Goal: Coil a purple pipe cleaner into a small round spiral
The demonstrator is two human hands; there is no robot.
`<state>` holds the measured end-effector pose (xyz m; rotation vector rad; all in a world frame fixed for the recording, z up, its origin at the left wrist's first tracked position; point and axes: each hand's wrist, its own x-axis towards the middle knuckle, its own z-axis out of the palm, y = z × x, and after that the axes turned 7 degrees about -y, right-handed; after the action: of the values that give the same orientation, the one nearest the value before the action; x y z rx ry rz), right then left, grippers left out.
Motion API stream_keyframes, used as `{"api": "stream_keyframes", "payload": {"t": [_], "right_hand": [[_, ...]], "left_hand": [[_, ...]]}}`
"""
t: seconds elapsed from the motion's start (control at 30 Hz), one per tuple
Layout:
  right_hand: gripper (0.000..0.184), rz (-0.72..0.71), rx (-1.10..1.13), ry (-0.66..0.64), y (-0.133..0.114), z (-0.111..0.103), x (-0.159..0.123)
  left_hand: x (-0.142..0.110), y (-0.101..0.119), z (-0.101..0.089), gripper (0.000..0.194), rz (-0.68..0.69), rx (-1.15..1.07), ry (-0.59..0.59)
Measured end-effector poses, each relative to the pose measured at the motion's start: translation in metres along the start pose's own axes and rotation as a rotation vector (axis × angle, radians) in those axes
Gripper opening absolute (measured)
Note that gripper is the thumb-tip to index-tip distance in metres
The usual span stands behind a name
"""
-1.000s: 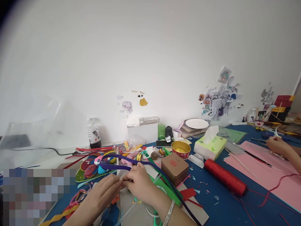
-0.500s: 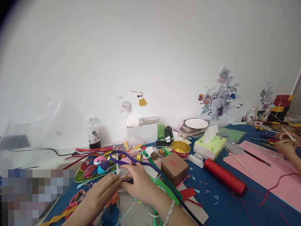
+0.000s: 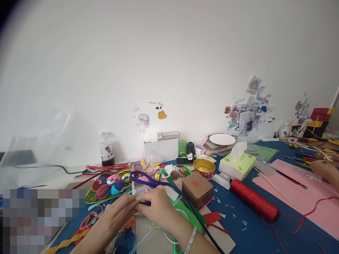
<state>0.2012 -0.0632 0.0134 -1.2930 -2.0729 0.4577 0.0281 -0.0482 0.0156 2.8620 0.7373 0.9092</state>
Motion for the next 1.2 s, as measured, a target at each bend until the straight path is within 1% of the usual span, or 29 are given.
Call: {"api": "stream_keyframes", "payload": {"t": [0.07,0.17,0.3,0.37,0.5,0.6,0.7,0.83,0.9,1.0,1.1,1.2], "right_hand": [[0.021,0.004,-0.017,-0.003,0.000,0.000,0.000],[0.022,-0.028,-0.024,-0.004,-0.002,-0.002,0.001],[0.024,-0.106,-0.070,0.005,-0.002,-0.001,0.002],[0.024,-0.123,-0.107,0.021,-0.002,0.001,0.001],[0.018,-0.114,-0.149,0.095,-0.004,0.003,0.000],[0.009,-0.059,-0.125,0.146,-0.005,0.003,-0.001],[0.011,-0.034,-0.099,0.150,-0.002,0.004,0.001],[0.016,-0.068,-0.093,0.118,0.002,0.007,0.003],[0.017,-0.082,-0.084,0.115,0.004,0.009,0.003],[0.019,-0.098,-0.066,0.098,0.004,0.010,0.003],[0.021,-0.115,-0.062,0.066,0.004,0.008,0.003],[0.018,-0.114,-0.065,0.071,0.001,0.006,0.003]], "left_hand": [[0.002,0.003,-0.001,0.018,-0.012,-0.012,-0.005],[0.002,0.005,0.000,0.018,-0.009,-0.040,0.005],[-0.001,0.001,0.004,0.017,-0.017,-0.050,0.049],[-0.003,-0.003,0.006,0.020,-0.007,-0.026,0.077],[-0.004,-0.007,0.005,0.022,0.109,0.115,0.148],[-0.004,-0.008,0.003,0.020,0.180,0.212,0.190],[-0.003,-0.006,0.002,0.021,0.167,0.202,0.173],[-0.002,-0.003,0.002,0.023,0.099,0.127,0.099],[-0.003,-0.004,0.003,0.023,0.074,0.106,0.065],[-0.005,-0.009,0.005,0.022,0.064,0.088,0.044],[-0.008,-0.014,0.007,0.022,0.113,0.110,0.069],[-0.008,-0.015,0.007,0.024,0.177,0.160,0.132]]}}
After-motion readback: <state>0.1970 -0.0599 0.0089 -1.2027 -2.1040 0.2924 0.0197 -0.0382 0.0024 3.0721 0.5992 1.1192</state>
